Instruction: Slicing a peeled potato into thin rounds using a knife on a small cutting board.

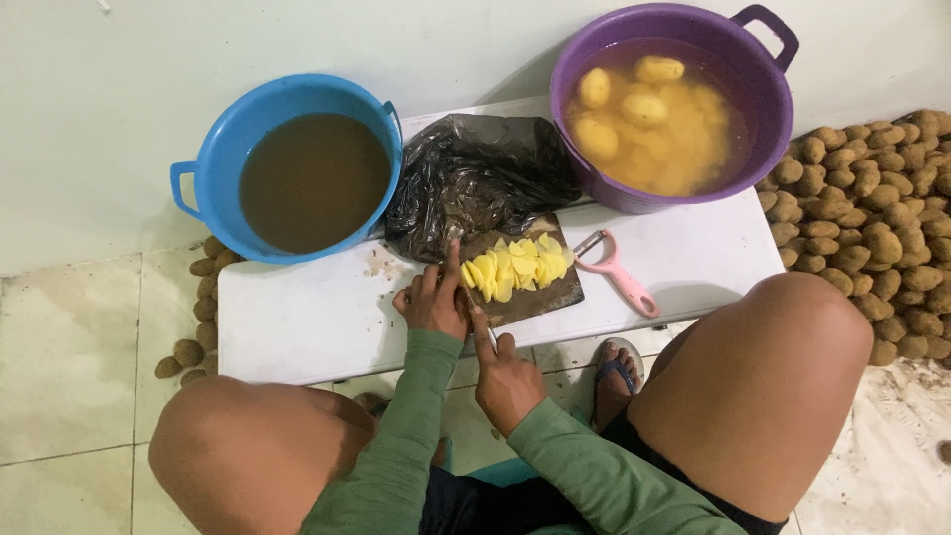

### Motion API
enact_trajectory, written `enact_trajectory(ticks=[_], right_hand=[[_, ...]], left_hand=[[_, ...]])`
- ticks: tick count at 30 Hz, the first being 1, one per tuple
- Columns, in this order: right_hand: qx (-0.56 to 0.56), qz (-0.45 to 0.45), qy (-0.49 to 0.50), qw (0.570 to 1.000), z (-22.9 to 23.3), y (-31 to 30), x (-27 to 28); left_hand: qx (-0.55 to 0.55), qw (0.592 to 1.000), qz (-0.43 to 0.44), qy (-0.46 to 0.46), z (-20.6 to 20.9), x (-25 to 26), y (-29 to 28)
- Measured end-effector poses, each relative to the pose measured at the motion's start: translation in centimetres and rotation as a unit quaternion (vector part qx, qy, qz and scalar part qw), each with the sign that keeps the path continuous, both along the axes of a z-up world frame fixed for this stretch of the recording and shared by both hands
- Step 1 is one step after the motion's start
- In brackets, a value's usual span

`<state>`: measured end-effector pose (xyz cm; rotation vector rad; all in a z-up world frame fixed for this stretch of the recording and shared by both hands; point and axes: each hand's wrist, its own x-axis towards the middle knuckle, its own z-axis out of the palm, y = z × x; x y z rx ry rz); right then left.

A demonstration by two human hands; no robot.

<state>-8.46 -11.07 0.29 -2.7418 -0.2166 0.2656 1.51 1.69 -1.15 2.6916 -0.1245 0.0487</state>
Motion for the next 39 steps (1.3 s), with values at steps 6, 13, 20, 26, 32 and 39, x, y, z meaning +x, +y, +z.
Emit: enact_trajectory(ticks=[6, 13, 20, 26, 32, 39], right_hand=[[-0.015, -0.008, -0.021, 1.0, -1.1, 0.1, 0.0], [-0.004, -0.001, -0.009, 1.0, -2.4, -0.2, 0.9], [-0.01, 0.002, -0.005, 1.0, -3.0, -0.5, 1.9], [0.039, 0.002, 0.022, 0.999, -1.0, -1.5, 2.3], [0.128, -0.012, 0.024, 0.991, 1.5, -2.6, 1.3], [0.101, 0.002, 0.003, 0.995, 2.1, -2.2, 0.3]], left_hand=[[0.005, 1.0, 0.002, -0.001, -0.6, -0.2, 0.0], [0.035, 0.997, -0.018, 0.066, -0.9, 1.5, 0.2], [0.088, 0.986, -0.037, 0.137, 0.4, 2.5, 0.3], [0.079, 0.986, -0.039, 0.141, 1.9, 1.9, 0.2], [0.047, 0.995, -0.031, 0.08, 0.5, 1.0, 0.3], [-0.058, 0.998, 0.005, -0.015, -2.0, -0.1, 1.1]])
